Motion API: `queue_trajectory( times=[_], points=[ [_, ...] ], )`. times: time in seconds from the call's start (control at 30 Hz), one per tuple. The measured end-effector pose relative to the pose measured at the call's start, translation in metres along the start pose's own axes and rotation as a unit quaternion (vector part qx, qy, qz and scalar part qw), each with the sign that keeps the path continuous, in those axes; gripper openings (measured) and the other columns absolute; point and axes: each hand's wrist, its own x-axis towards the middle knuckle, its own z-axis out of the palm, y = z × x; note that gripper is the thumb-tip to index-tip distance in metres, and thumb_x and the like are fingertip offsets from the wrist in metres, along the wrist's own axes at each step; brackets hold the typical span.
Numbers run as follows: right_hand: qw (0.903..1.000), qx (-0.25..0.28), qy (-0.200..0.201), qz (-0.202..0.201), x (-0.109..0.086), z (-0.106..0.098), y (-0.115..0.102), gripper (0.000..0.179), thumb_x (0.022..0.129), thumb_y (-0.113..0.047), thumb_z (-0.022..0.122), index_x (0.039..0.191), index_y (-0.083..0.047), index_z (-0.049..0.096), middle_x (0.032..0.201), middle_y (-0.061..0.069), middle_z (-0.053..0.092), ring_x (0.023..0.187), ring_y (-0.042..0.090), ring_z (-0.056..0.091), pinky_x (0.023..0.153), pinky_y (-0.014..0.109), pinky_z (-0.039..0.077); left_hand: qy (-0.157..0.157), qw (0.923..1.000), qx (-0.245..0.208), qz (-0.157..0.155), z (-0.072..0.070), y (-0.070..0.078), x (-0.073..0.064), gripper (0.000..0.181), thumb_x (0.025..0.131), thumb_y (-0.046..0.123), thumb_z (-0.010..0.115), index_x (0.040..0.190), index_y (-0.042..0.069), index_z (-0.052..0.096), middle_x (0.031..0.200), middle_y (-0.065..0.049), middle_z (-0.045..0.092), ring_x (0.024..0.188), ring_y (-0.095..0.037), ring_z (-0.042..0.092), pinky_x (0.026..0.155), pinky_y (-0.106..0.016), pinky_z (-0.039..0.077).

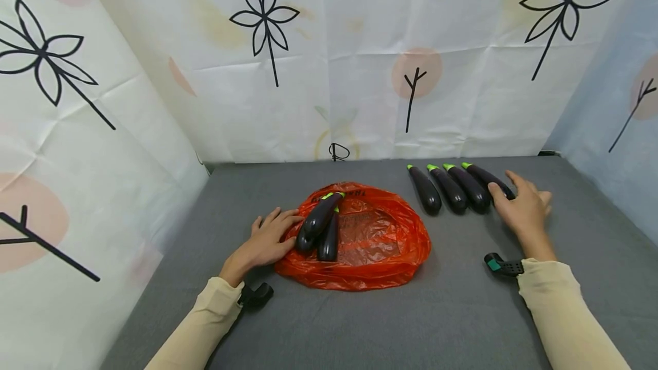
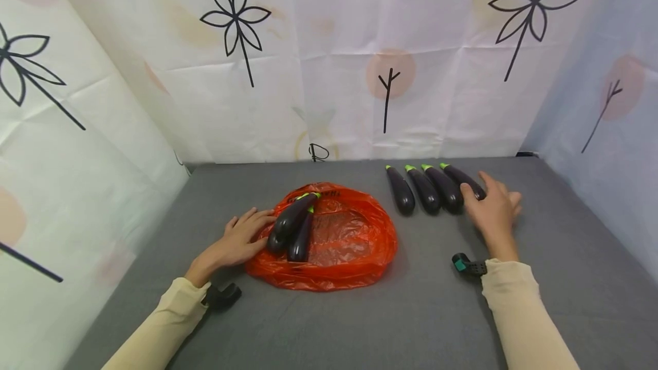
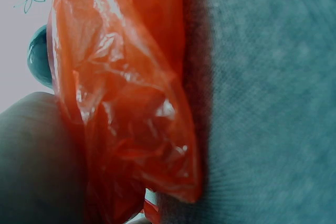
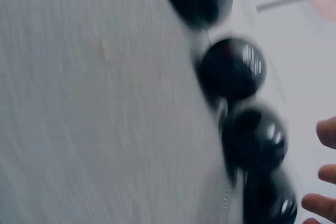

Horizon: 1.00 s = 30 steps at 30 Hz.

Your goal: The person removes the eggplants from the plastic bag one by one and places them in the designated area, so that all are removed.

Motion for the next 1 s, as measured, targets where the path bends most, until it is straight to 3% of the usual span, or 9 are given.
queue_trajectory(
  times=[0.2,0.33,0.47,0.7,0.87,1.0],
  points=[
    [0.9923,0.049,0.075,-0.085,-0.012,0.011,-0.038,0.058,0.100,-0.035,0.057,0.151,-0.008,0.049,0.147,0.032,0.049,0.116,0.053,0.036,0.098,0.067,0.024,-0.001,1.0000,-0.002,0.000,-0.002,0.001,0.000,0.049,0.102,0.028,0.054,0.149,0.017,0.051,0.164,-0.008,0.037,0.156,-0.045,0.017,0.113,-0.079,0.004],
    [0.9783,0.095,0.082,-0.165,-0.023,0.022,-0.067,0.053,0.097,-0.027,0.065,0.145,-0.006,0.056,0.139,0.031,0.057,0.106,0.047,0.039,0.093,0.063,0.026,-0.002,1.0000,0.002,0.000,-0.002,0.001,-0.001,0.049,0.103,0.029,0.054,0.150,0.018,0.051,0.164,-0.008,0.037,0.156,-0.045,0.017,0.114,-0.079,0.005],
    [0.9633,0.123,0.065,-0.230,-0.034,0.031,-0.096,0.050,0.095,-0.021,0.069,0.141,-0.005,0.060,0.133,0.029,0.062,0.095,0.038,0.040,0.084,0.052,0.028,-0.002,1.0000,0.005,0.004,-0.002,0.000,-0.001,0.049,0.103,0.029,0.053,0.150,0.017,0.051,0.164,-0.009,0.037,0.155,-0.046,0.018,0.113,-0.079,0.005],
    [0.9502,0.138,-0.023,-0.279,-0.053,0.049,-0.140,0.049,0.096,-0.022,0.070,0.142,-0.010,0.060,0.129,0.019,0.064,0.091,0.029,0.042,0.078,0.040,0.032,0.000,0.9999,0.007,0.011,-0.003,0.001,-0.001,0.048,0.103,0.028,0.053,0.150,0.017,0.051,0.164,-0.009,0.037,0.155,-0.046,0.018,0.113,-0.080,0.005],
    [0.9373,0.128,-0.109,-0.305,-0.069,0.066,-0.169,0.050,0.094,-0.029,0.073,0.141,-0.013,0.062,0.140,0.013,0.060,0.105,0.030,0.048,0.089,0.048,0.042,0.001,0.9998,0.009,0.015,-0.003,0.001,-0.001,0.048,0.103,0.026,0.054,0.149,0.016,0.051,0.164,-0.010,0.037,0.155,-0.046,0.018,0.113,-0.080,0.006],
    [0.9193,0.125,-0.177,-0.329,-0.085,0.082,-0.189,0.051,0.094,-0.034,0.073,0.139,-0.014,0.063,0.146,0.011,0.058,0.115,0.030,0.049,0.096,0.054,0.044,-0.002,0.9999,0.009,0.008,-0.002,0.001,-0.001,0.048,0.102,0.026,0.054,0.150,0.017,0.051,0.164,-0.009,0.037,0.155,-0.046,0.018,0.113,-0.080,0.006]
  ],
)
